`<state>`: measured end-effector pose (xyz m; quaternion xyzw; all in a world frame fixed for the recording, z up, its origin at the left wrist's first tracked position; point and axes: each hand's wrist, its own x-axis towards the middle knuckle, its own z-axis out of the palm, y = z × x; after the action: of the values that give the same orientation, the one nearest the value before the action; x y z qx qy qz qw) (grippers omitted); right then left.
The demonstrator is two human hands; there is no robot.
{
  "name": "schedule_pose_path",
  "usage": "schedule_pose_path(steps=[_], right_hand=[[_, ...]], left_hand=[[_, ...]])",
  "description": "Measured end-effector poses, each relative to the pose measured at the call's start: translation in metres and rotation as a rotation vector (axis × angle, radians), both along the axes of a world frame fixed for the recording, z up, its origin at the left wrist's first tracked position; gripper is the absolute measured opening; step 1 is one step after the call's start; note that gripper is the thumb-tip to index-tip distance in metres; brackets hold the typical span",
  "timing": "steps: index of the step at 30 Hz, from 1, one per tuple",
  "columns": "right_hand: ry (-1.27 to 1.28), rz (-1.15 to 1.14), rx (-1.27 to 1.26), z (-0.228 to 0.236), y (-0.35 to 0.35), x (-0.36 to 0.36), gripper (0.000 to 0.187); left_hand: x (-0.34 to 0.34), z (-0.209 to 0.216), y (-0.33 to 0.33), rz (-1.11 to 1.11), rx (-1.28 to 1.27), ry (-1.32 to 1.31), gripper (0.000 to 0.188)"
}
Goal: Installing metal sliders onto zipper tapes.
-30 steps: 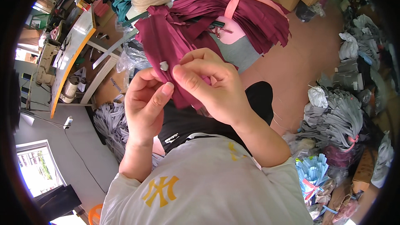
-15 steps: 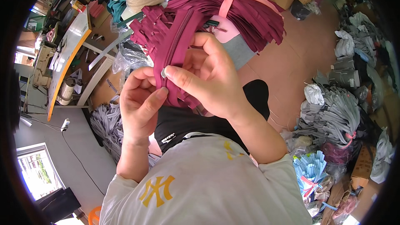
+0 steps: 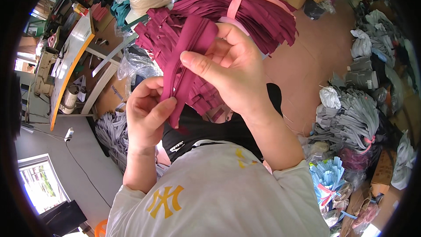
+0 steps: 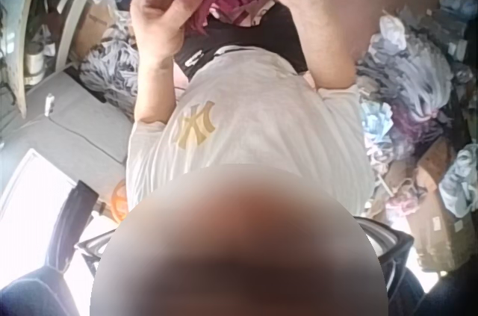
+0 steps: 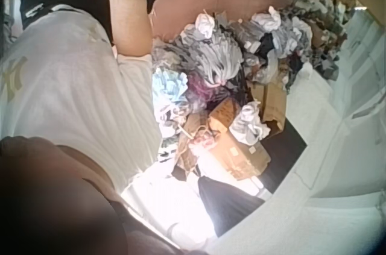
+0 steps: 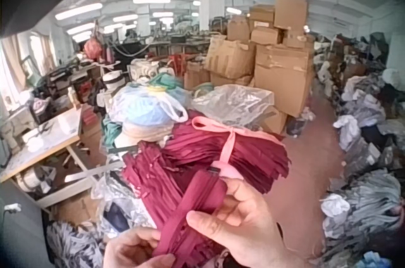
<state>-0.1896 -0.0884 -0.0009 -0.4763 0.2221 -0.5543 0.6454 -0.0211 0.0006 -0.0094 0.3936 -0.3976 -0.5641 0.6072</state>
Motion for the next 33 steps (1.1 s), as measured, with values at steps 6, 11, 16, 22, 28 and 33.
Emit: schedule_pose_path(steps=[6,11,16,22,28,33], right_hand=[[-0.020,0.049,-0.001,-0.005,0.002,0.001,0.031],[-0.025,-0.014,-0.008,-0.001,0.001,0.001,0.033],[-0.025,-0.088,-0.017,-0.007,-0.002,-0.003,0.036],[0.057,-0.025,-0.050,-0.002,0.009,0.000,0.036],[-0.001,0.003,-0.090,-0.004,0.012,0.001,0.035],[0.018,0.012,-0.076,-0.006,0.011,0.000,0.031]], left_hand=[[-0.001,-0.001,-0.003,-0.025,0.060,0.088,0.016],[0.000,-0.002,0.000,0.004,0.065,-0.063,0.011],[0.001,0.000,0.003,-0.045,0.070,-0.150,0.011],[-0.014,0.019,-0.007,-0.007,0.119,0.042,0.024],[-0.006,0.010,-0.015,-0.026,0.028,-0.203,0.016],[-0.011,0.014,-0.013,0.025,0.020,-0.264,0.016]])
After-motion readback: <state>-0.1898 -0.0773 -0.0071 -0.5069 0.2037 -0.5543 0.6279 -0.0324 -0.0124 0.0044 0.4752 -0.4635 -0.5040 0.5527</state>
